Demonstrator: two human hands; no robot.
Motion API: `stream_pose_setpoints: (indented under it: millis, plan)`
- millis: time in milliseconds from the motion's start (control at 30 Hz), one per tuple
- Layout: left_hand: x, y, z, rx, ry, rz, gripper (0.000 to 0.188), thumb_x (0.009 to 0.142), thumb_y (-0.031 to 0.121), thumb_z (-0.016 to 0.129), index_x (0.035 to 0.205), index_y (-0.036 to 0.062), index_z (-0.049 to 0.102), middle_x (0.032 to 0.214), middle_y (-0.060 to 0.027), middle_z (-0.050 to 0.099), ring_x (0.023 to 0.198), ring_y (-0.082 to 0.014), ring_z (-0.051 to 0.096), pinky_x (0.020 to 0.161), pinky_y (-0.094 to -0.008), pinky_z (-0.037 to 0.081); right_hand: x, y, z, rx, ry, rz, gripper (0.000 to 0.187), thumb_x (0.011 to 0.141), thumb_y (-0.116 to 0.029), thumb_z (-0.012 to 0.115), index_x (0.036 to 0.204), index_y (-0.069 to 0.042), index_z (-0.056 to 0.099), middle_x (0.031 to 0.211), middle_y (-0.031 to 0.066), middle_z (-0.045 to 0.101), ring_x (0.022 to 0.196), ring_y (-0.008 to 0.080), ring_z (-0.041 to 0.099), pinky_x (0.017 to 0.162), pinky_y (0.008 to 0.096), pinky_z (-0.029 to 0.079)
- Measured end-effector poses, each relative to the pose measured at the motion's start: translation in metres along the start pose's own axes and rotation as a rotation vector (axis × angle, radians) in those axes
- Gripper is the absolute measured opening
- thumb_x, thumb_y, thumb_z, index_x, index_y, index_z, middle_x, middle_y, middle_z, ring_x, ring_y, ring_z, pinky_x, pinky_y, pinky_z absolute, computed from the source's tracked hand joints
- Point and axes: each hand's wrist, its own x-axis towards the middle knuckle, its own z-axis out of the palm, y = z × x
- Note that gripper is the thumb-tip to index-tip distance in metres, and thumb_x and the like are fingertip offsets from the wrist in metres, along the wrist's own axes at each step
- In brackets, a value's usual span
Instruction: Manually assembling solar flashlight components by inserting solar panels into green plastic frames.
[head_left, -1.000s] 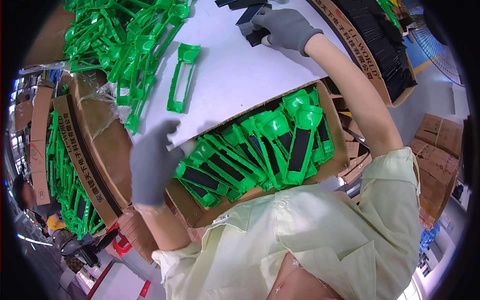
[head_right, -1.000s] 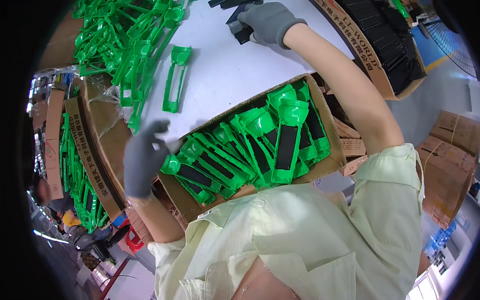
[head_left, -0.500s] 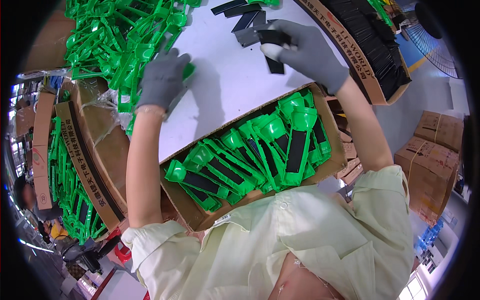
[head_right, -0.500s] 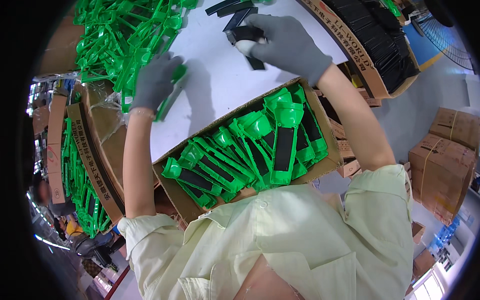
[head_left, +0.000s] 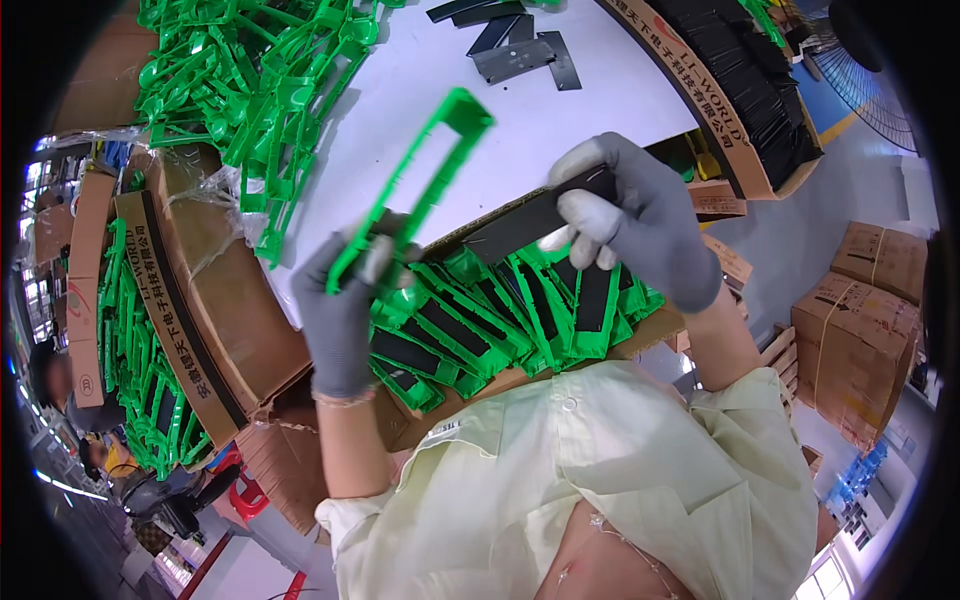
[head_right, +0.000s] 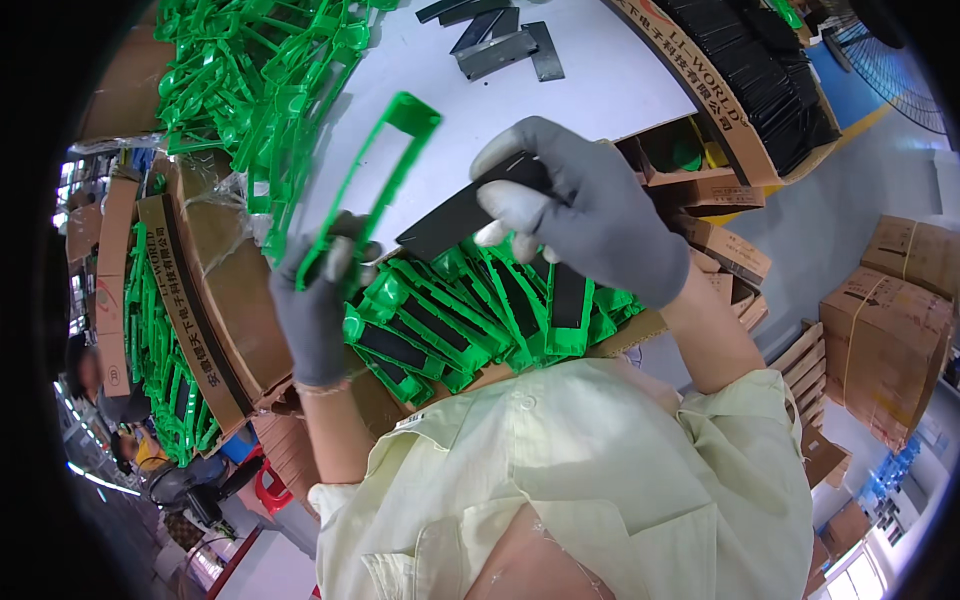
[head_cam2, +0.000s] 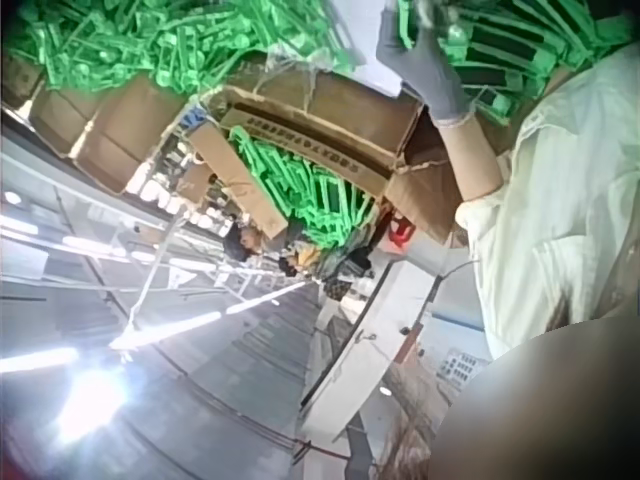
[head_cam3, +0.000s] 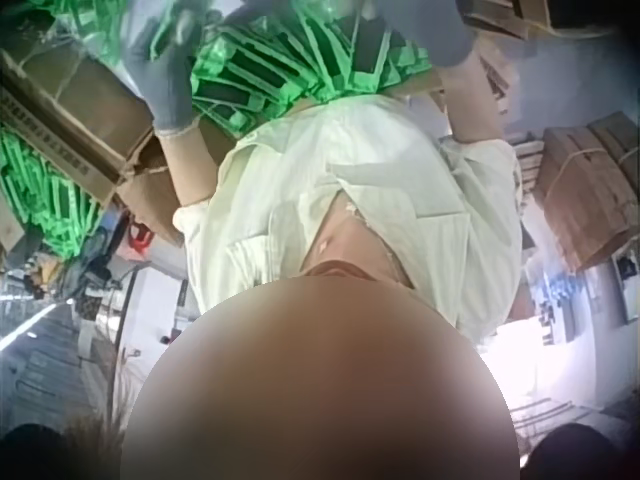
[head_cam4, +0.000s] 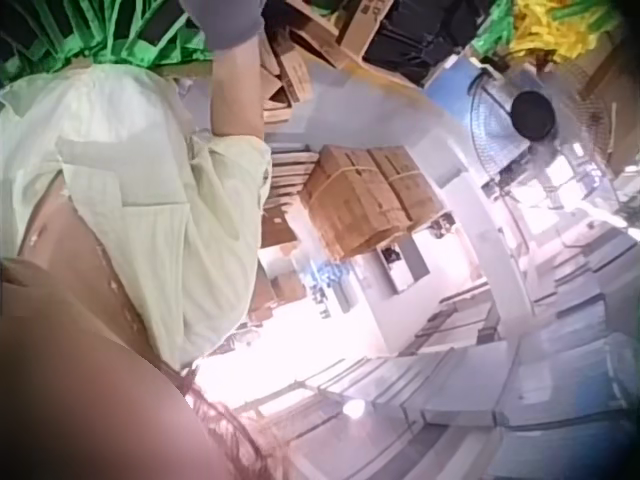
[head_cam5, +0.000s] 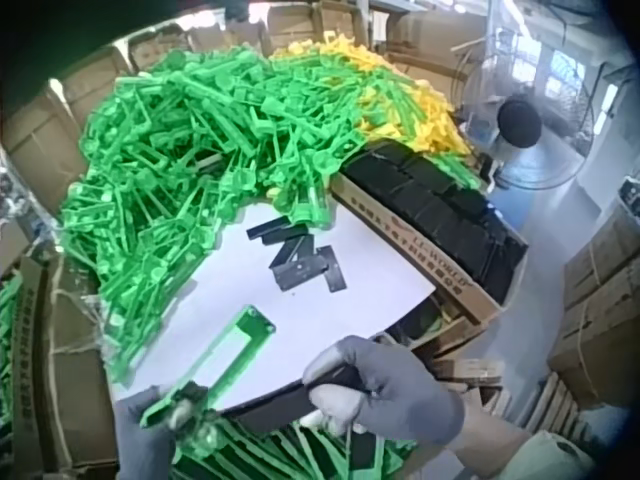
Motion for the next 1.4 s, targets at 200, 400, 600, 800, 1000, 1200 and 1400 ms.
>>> stream_pose_setpoints:
  millis: [200,400,600,800,1000,1200,1400]
  plan:
    - [-0.021,-0.014,0.023,-0.127,-0.234,-0.123,0.024,0.084,-0.003,0.058,0.107,-0.0086,0.060,0.086,-0.0138,0.064,0.074,-0.0227,0.066,0.056,-0.0258,0.051,0.002,0.011,0.013,-0.128,-0.015,-0.039,0.022,0.090,-0.014,0.056,0.108,-0.002,0.054,0.072,0.0038,0.061,0.061,0.0066,0.061,0.048,0.0170,0.042]
    - [-0.028,-0.012,0.029,-0.123,-0.213,-0.205,0.027,0.084,-0.003,0.059,0.110,-0.0083,0.060,0.088,-0.0136,0.065,0.074,-0.0198,0.066,0.056,-0.0241,0.053,-0.004,0.018,0.019,-0.280,0.024,-0.075,0.020,0.090,-0.015,0.058,0.105,-0.001,0.055,0.071,0.0023,0.059,0.058,0.0051,0.058,0.050,0.0188,0.044]
    - [-0.038,-0.006,0.039,-0.130,-0.136,-0.240,0.030,0.083,-0.002,0.062,0.112,-0.0076,0.059,0.088,-0.0111,0.066,0.077,-0.0186,0.068,0.058,-0.0228,0.054,-0.005,0.022,0.019,-0.359,0.031,-0.087,0.021,0.091,-0.018,0.057,0.102,0.000,0.054,0.069,0.0036,0.059,0.055,0.0060,0.057,0.049,0.0194,0.044]
    - [-0.039,-0.007,0.044,-0.100,-0.125,-0.170,0.029,0.084,-0.003,0.061,0.112,-0.0084,0.059,0.086,-0.0122,0.066,0.071,-0.0171,0.066,0.056,-0.0222,0.052,-0.004,0.034,0.010,-0.672,0.024,-0.231,0.031,0.086,-0.027,0.065,0.101,-0.002,0.054,0.065,0.0045,0.058,0.056,0.0111,0.059,0.052,0.0235,0.046]
    - [-0.044,-0.012,0.032,-0.042,-0.128,-0.158,0.025,0.082,-0.003,0.062,0.107,-0.0076,0.062,0.082,-0.0116,0.066,0.069,-0.0162,0.066,0.054,-0.0218,0.051,0.000,0.018,0.001,-0.935,0.398,-0.453,0.051,0.070,-0.037,0.077,0.103,-0.004,0.056,0.067,0.0045,0.059,0.059,0.0173,0.060,0.056,0.0275,0.048]
    - [-0.051,-0.018,0.019,-0.102,-0.250,-0.153,0.023,0.078,-0.003,0.062,0.101,-0.0076,0.063,0.080,-0.0122,0.063,0.063,-0.0205,0.065,0.048,-0.0247,0.049,-0.013,0.040,-0.002,-0.525,-0.089,-0.151,0.024,0.078,-0.021,0.073,0.091,-0.006,0.061,0.067,0.0049,0.061,0.054,0.0149,0.059,0.051,0.0263,0.044]
    - [-0.054,-0.020,-0.001,0.078,-0.253,-0.247,0.019,0.079,-0.007,0.063,0.097,-0.0082,0.062,0.081,-0.0116,0.065,0.064,-0.0151,0.064,0.053,-0.0229,0.050,-0.017,0.042,0.007,-0.828,-0.122,-0.120,0.025,0.074,-0.028,0.075,0.089,-0.011,0.063,0.059,0.0050,0.057,0.050,0.0167,0.056,0.051,0.0295,0.044]
